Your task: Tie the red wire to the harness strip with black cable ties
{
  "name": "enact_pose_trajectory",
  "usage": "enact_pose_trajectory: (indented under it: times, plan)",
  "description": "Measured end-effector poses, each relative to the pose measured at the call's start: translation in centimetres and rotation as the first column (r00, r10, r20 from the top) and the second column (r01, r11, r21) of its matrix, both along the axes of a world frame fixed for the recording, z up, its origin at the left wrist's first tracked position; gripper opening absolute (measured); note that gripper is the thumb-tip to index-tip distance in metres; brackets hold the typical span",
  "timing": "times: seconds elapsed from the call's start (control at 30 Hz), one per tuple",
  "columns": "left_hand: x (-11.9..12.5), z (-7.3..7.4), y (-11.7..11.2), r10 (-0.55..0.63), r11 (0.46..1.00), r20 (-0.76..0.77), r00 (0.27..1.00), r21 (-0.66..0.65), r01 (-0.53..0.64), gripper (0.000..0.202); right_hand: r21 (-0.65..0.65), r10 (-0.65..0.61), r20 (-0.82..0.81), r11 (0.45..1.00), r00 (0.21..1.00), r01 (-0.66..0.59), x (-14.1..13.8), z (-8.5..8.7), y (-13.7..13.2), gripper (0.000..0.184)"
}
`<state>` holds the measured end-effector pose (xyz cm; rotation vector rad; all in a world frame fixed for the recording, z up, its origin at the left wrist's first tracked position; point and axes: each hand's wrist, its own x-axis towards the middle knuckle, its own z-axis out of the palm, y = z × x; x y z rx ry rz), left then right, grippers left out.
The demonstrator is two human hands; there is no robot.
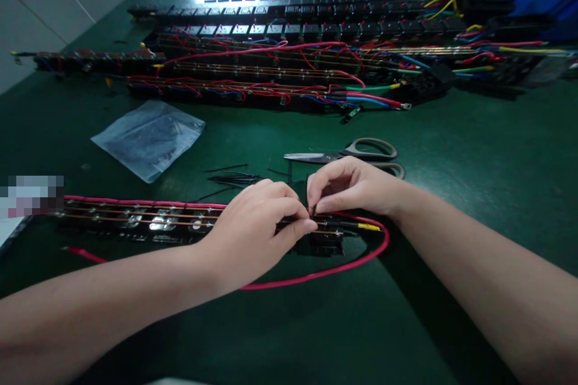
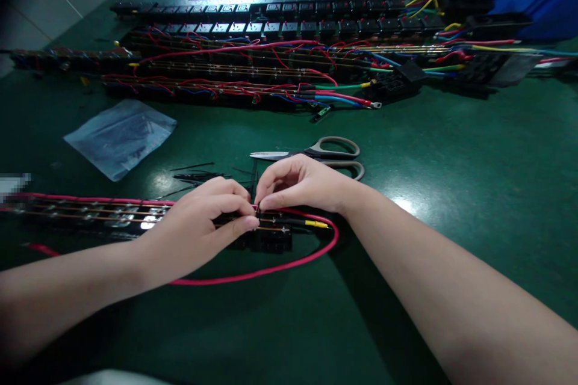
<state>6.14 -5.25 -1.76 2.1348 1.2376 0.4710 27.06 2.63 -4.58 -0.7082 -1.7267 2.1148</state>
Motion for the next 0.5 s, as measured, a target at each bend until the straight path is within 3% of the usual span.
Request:
enact_pose_trajectory:
  times: [0.5]
  plan:
    - [0.06,0.15,0.12,0.0,1.0,-0.005,1.0,0.021,0.0,0.017,0.03,0.017,-0.012,0.999,1.0,-0.017,-0.18,0.11,-0.14,0.022]
